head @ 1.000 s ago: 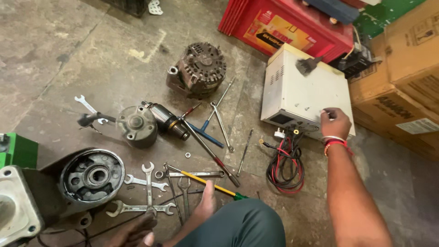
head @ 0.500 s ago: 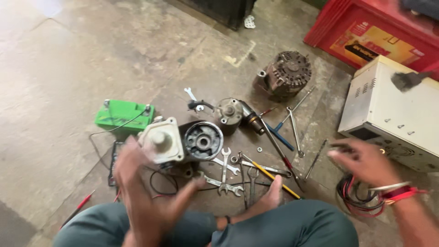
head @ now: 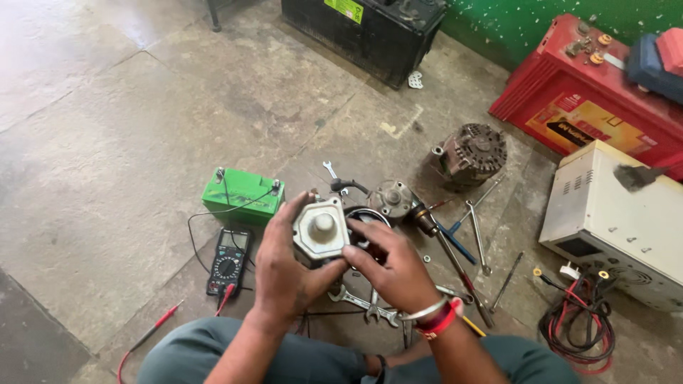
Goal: The person disassembles an alternator by hand and using a wrench, removing the housing and inner components including the rotor while sitting on the floor.
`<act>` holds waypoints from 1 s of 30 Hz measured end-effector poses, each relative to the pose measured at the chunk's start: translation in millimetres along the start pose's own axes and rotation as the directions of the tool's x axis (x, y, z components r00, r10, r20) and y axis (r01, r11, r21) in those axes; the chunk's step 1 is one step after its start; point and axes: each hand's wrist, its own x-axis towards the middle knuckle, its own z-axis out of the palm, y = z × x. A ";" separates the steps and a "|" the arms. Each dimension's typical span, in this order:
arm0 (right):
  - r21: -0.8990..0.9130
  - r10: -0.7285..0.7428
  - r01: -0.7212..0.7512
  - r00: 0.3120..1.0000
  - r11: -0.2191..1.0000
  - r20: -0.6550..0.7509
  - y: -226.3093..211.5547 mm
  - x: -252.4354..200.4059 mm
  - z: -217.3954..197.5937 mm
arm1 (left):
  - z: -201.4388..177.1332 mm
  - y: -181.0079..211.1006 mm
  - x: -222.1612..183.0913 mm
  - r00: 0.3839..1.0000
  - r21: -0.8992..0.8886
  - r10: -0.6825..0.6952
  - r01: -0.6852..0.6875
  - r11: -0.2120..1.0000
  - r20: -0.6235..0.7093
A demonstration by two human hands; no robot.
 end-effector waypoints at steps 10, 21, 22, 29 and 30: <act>0.531 0.493 -0.448 0.868 0.719 0.065 35.0 -14.0 15.6 | 4.5 -1.1 -6.6 0.998 0.004 0.066 -0.066 0.998 -0.003; 0.782 0.688 -0.621 0.588 0.046 0.426 117.6 -68.1 1.2 | -2.8 -0.5 -2.4 0.995 -0.126 0.014 0.000 0.992 0.104; 0.788 0.655 -0.615 0.610 0.036 0.446 121.7 -74.4 9.7 | -2.8 -2.1 -1.8 0.990 -0.215 -0.016 0.046 0.976 0.138; 0.663 0.689 -0.718 0.591 0.212 0.420 90.0 -79.9 16.8 | 1.6 -13.1 -4.1 0.987 -0.384 -0.044 0.101 0.918 0.154; 0.649 0.680 -0.722 0.602 0.239 0.419 79.0 -78.2 16.9 | 0.9 -14.2 -3.5 0.987 -0.349 -0.057 0.108 0.931 0.152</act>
